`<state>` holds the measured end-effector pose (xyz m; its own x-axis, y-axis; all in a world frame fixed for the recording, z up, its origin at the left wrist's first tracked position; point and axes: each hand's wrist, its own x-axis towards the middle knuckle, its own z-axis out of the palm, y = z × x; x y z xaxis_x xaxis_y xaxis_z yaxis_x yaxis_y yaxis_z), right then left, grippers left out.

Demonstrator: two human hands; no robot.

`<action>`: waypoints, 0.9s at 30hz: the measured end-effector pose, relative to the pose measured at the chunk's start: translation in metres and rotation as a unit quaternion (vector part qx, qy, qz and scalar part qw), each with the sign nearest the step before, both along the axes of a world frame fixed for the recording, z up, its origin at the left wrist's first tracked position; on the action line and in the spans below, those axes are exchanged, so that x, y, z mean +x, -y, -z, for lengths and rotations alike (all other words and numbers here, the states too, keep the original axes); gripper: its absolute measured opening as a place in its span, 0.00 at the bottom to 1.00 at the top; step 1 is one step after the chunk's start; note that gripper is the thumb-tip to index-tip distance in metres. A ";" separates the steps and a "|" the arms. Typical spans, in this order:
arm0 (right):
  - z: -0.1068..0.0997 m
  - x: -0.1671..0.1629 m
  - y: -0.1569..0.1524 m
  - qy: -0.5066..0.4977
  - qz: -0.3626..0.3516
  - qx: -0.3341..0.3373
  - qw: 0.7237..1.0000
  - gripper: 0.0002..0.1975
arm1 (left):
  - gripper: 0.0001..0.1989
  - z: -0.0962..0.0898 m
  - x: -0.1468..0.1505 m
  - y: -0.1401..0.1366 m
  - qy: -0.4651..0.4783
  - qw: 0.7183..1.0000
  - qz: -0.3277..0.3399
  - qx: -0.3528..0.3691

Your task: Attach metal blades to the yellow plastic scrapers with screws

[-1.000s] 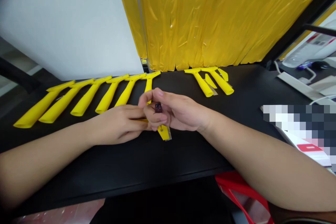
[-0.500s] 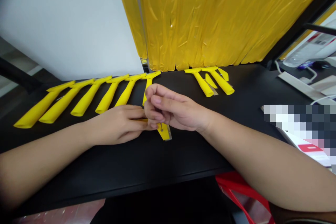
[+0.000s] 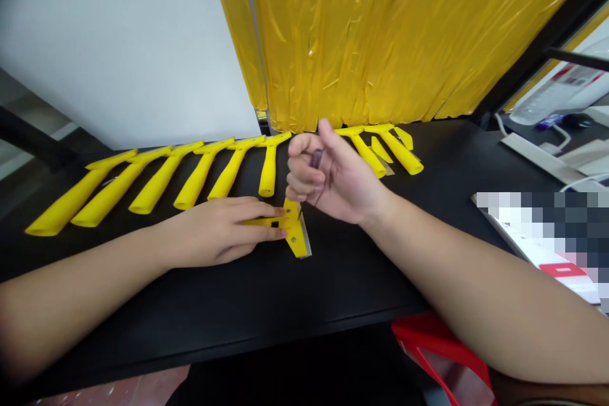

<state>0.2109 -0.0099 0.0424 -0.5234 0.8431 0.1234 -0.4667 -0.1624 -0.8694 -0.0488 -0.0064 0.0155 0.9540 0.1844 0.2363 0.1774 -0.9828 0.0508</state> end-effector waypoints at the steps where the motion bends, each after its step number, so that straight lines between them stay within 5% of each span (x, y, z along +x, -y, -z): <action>1: -0.002 0.004 -0.003 0.007 0.020 0.009 1.000 0.22 | 0.19 0.000 0.000 0.001 0.002 1.000 0.002 0.011; 4: -0.002 0.017 -0.012 0.127 0.095 0.053 0.986 0.15 | 0.17 0.002 0.001 0.002 0.015 0.998 0.007 0.054; 9: 0.008 0.022 -0.015 0.416 0.099 0.102 0.898 0.07 | 0.16 0.004 0.004 0.003 0.033 0.993 0.001 0.112; 19: 0.024 0.013 -0.018 0.366 0.026 0.022 0.930 0.06 | 0.15 0.005 0.005 0.002 0.060 0.990 -0.001 0.127; 27: 0.021 0.011 -0.018 0.401 0.038 0.029 0.915 0.10 | 0.14 0.004 0.007 0.003 0.076 0.987 0.005 0.142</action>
